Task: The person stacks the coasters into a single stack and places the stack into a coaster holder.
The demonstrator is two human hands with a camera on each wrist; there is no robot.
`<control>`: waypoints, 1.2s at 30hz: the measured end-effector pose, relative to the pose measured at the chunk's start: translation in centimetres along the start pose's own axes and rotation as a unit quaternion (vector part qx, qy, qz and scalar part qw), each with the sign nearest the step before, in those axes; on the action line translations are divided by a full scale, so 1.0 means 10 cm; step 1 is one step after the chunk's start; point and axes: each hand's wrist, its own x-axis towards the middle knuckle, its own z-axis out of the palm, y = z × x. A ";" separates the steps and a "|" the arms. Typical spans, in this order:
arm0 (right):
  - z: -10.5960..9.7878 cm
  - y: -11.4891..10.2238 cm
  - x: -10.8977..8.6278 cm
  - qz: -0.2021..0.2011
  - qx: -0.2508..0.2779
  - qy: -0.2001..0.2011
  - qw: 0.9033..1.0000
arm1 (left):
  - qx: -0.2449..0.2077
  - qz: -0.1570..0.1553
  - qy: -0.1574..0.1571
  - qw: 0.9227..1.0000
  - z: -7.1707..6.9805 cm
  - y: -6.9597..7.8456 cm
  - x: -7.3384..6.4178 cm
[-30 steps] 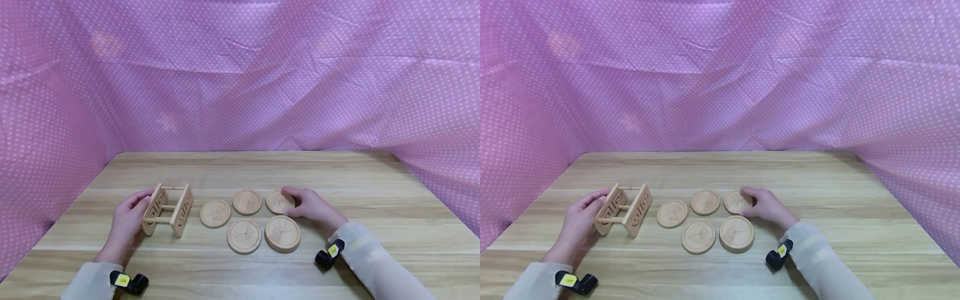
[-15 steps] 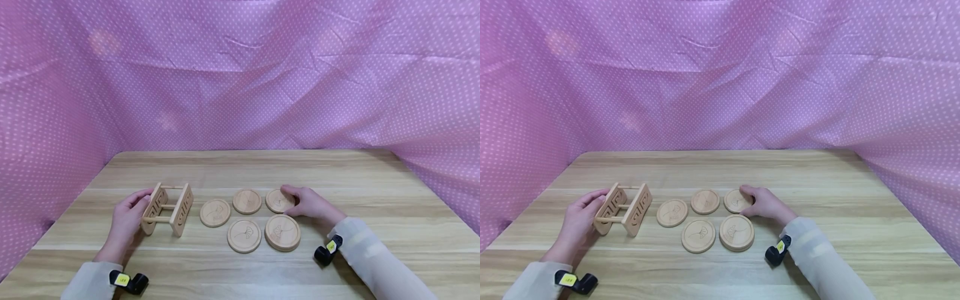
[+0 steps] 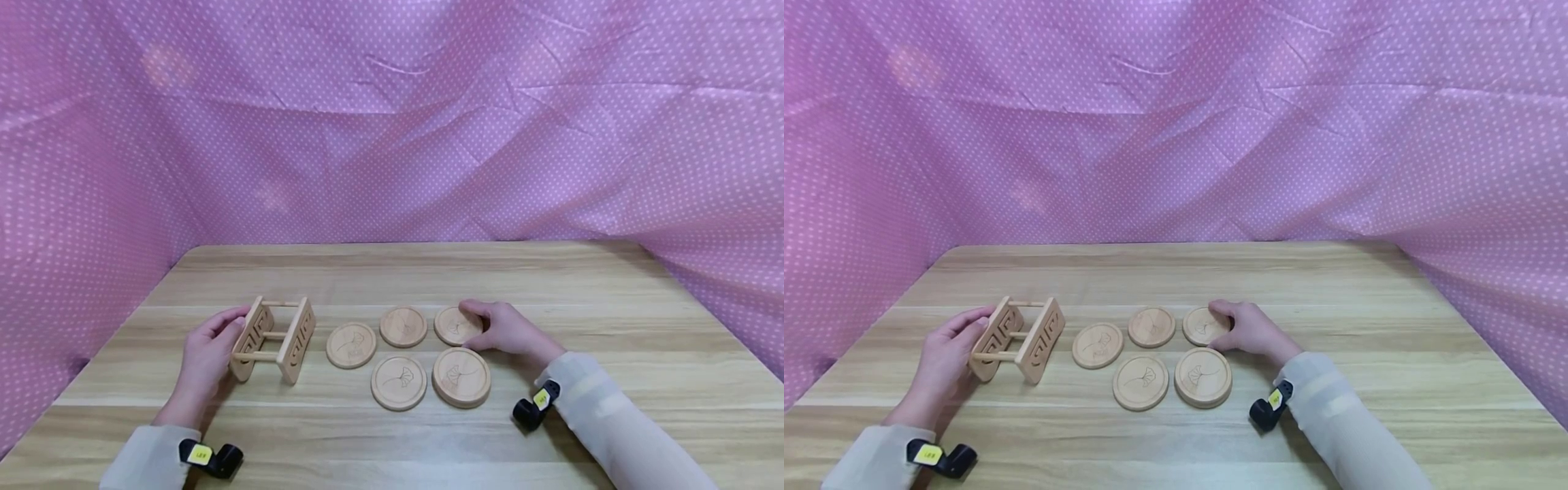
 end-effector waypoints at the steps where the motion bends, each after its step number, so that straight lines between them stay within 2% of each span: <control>1: 0.00 0.00 0.00 0.000 0.001 0.000 1.000 | 0.001 0.000 0.000 1.000 0.00 0.00 0.00; 9: -0.01 0.01 0.01 0.005 0.005 0.009 1.000 | 0.002 -0.004 0.000 1.000 -0.02 0.01 -0.01; 16: -0.02 0.03 -0.02 0.020 0.036 0.019 0.999 | -0.004 -0.003 0.000 1.000 -0.01 0.01 -0.02; 21: -0.03 0.03 -0.03 0.021 0.053 0.021 0.998 | -0.001 -0.015 -0.003 1.000 -0.01 0.03 -0.03; 25: -0.05 0.00 -0.04 0.017 0.067 0.023 0.997 | -0.002 -0.012 -0.004 1.000 -0.01 0.04 -0.04; 33: -0.09 -0.13 -0.06 0.024 0.038 0.037 0.998 | -0.004 -0.016 -0.005 1.000 -0.02 0.07 -0.05; 36: -0.10 -0.14 -0.07 0.014 0.025 0.040 0.999 | 0.004 -0.018 -0.004 1.000 -0.01 0.07 -0.05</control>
